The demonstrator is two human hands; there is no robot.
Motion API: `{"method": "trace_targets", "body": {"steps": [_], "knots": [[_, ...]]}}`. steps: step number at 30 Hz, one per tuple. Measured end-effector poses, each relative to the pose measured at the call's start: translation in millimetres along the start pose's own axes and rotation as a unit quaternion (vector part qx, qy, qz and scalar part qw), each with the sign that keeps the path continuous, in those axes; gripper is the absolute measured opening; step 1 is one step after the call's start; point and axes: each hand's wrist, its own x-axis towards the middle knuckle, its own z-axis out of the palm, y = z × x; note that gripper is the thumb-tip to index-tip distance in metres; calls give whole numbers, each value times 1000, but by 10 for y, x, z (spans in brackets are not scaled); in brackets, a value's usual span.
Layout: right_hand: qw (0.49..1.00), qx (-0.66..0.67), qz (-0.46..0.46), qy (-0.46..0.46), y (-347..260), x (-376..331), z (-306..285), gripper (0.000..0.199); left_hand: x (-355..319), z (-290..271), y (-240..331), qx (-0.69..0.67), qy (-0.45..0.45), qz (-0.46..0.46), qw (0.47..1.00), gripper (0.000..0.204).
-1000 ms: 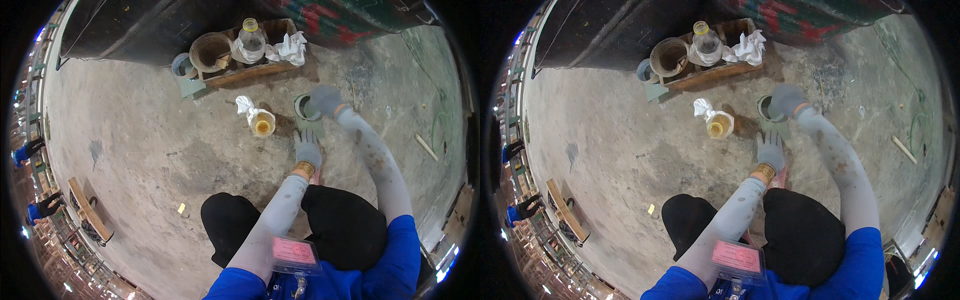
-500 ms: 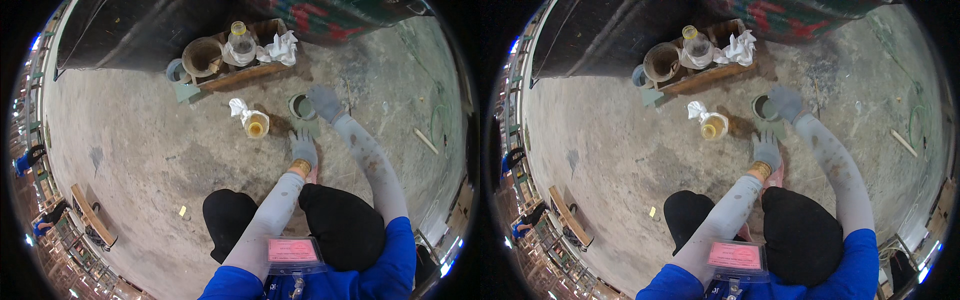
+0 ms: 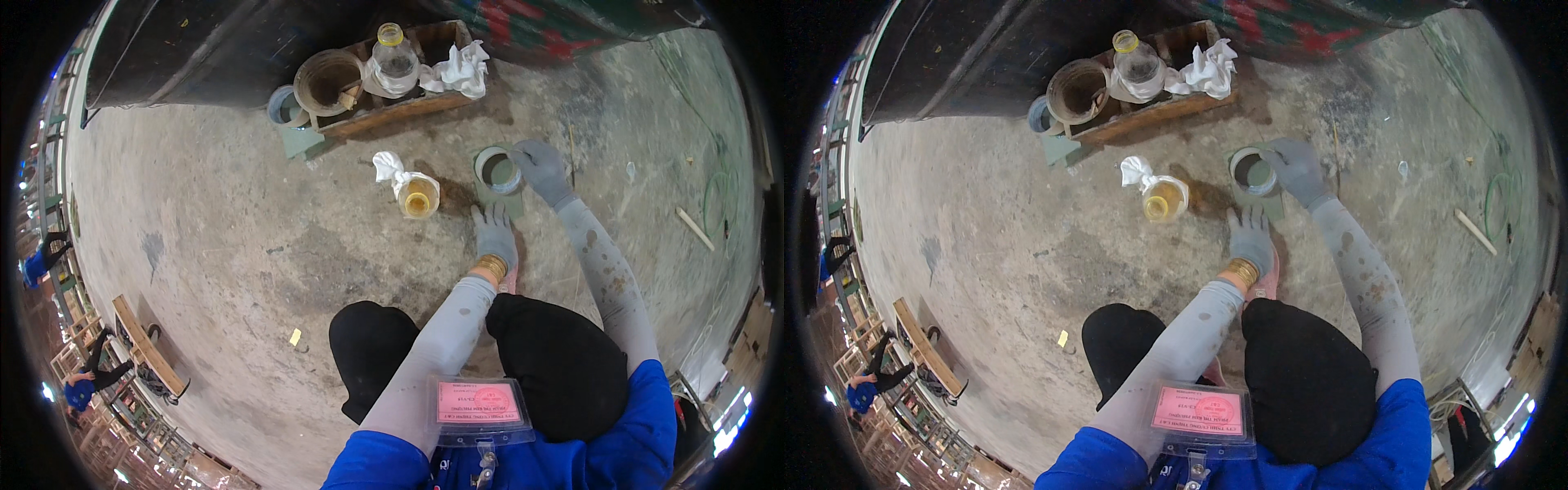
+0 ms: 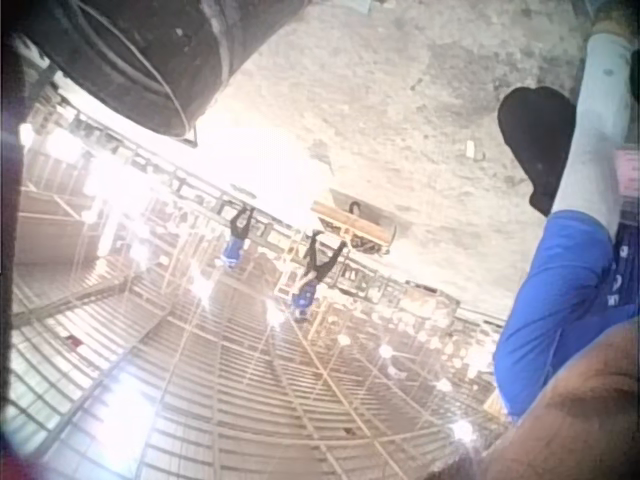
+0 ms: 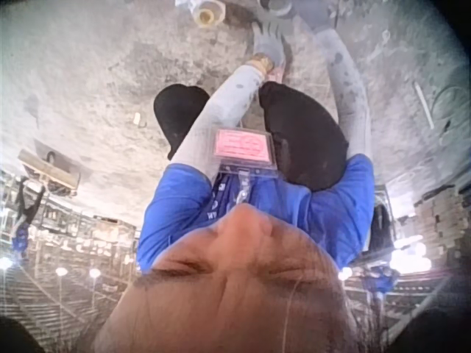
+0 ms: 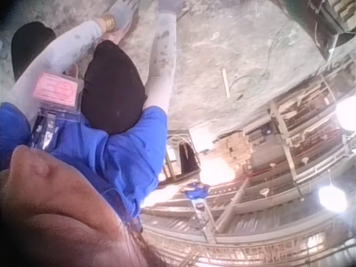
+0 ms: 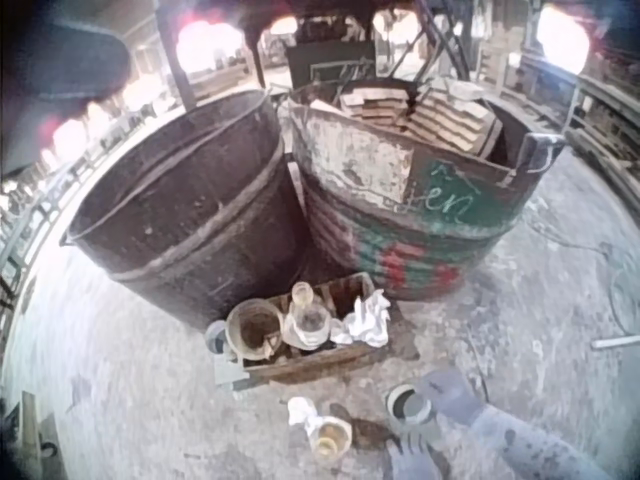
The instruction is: The person squats on the floor and pours a yellow liquid from a plastic bottle into a small metal can. They then use a thin stick to stir the liquid inside the can.
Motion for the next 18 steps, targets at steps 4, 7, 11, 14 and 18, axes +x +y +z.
{"method": "trace_targets", "body": {"steps": [4,7,11,14,18], "knots": [[990,-115,57,-63,181,111,-50,23,3,-119,54,1,-11,14,1000,60],[981,-176,32,-76,297,192,-70,21,61,-224,191,-32,-5,34,999,60],[952,-253,-84,-151,108,331,97,18,211,41,-28,-58,104,12,993,63],[911,-270,-206,-236,-119,382,220,16,189,228,-165,-40,94,8,995,65],[922,-173,-294,-184,-54,504,-48,13,227,140,-65,-56,81,45,994,66]]}}
